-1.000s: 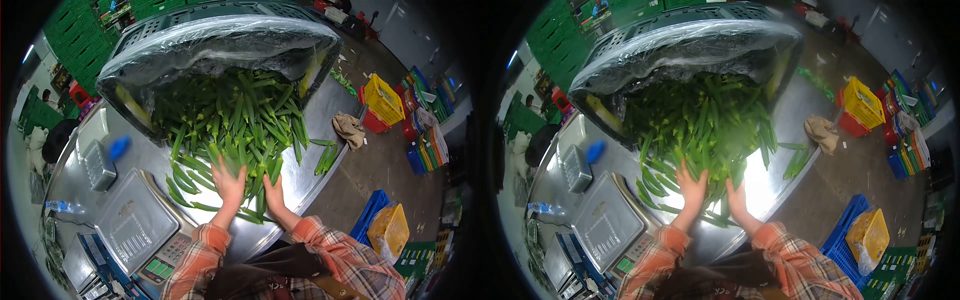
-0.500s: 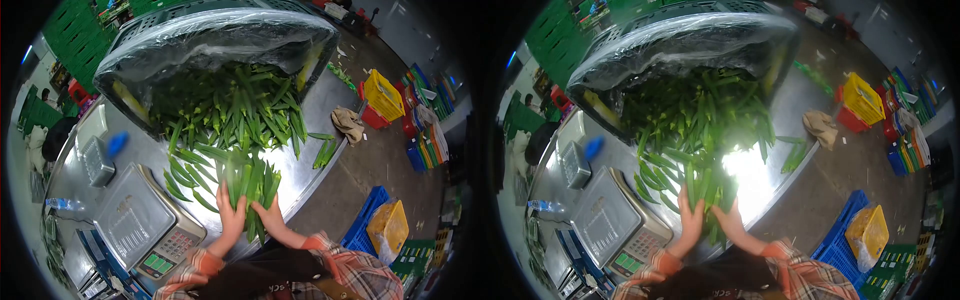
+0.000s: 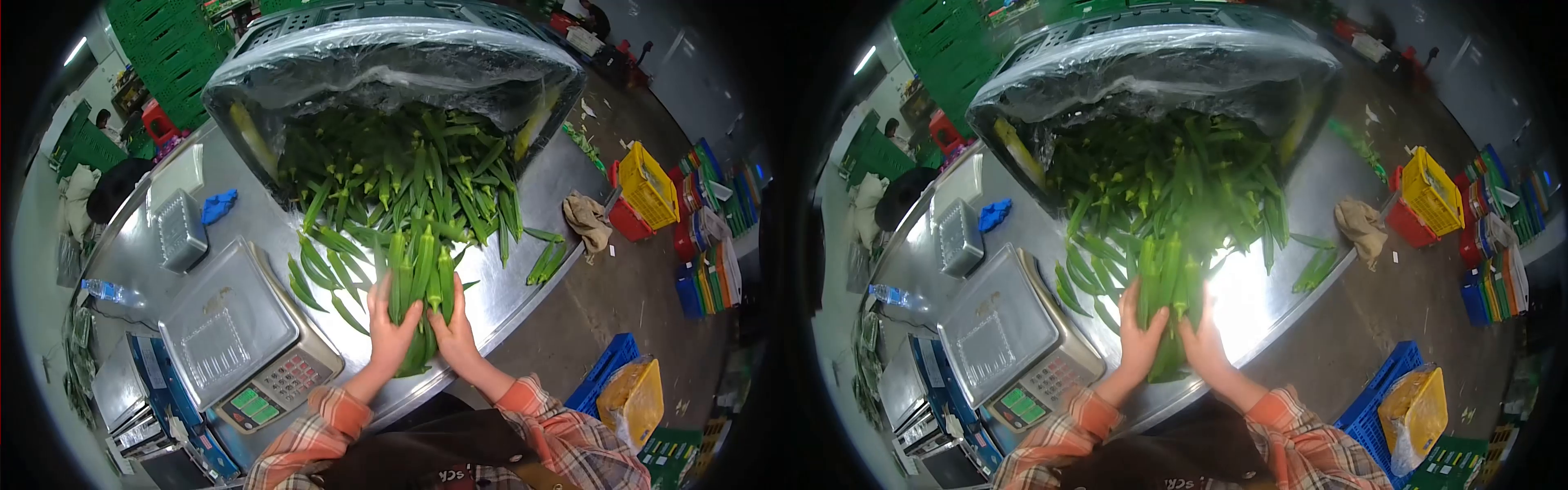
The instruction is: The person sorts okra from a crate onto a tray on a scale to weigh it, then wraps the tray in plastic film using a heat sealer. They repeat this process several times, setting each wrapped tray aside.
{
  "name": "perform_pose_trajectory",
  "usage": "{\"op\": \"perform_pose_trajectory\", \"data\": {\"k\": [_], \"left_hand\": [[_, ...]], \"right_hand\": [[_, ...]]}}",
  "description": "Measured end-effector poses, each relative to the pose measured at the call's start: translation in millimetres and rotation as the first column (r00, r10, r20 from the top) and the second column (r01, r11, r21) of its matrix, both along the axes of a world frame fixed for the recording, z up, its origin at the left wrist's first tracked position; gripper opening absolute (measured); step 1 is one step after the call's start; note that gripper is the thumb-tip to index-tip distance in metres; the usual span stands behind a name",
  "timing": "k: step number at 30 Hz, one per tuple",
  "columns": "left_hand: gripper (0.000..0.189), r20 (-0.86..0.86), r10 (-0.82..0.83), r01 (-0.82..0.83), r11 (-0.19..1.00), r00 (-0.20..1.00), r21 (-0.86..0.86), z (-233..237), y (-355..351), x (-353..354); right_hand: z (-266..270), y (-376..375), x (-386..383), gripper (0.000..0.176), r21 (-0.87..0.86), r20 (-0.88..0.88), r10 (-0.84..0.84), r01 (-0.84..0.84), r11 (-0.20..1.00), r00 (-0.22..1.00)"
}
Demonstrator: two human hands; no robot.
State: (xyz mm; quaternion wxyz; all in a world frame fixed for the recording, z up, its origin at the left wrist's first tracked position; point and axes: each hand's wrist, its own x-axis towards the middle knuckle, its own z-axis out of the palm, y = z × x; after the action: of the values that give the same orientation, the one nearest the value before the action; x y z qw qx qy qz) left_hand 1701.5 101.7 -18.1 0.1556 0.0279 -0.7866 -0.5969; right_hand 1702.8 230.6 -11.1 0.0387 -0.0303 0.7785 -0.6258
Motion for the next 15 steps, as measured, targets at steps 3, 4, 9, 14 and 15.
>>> {"op": "perform_pose_trajectory", "data": {"k": [3,4,9,14,15], "left_hand": [[0.062,0.081,0.029,-0.032,0.999,0.996,0.038,4,4,-3],[0.062,0.080,0.069,-0.071,0.997,0.994,0.016,4,4,-9],[0.040,-0.008,0.106,-0.106,0.982,0.994,-0.156,-20,-7,-21],[0.038,-0.143,0.126,-0.144,0.981,0.982,-0.130,23,-27,1],[0.042,-0.189,0.091,-0.119,0.983,0.978,-0.142,30,-35,9]], "right_hand": [[-12,-1,-2,0.065,-0.058,0.051,-0.011,0.014,0.998,0.999],[-15,-4,-10,0.064,-0.070,0.025,0.008,-0.007,0.998,1.000],[-14,-24,-28,0.062,-0.188,0.150,0.086,-0.057,0.980,0.985],[7,-52,-11,0.057,-0.389,0.086,0.072,-0.033,0.921,0.994],[13,-59,-7,0.056,-0.400,0.072,0.098,-0.061,0.914,0.993]]}}
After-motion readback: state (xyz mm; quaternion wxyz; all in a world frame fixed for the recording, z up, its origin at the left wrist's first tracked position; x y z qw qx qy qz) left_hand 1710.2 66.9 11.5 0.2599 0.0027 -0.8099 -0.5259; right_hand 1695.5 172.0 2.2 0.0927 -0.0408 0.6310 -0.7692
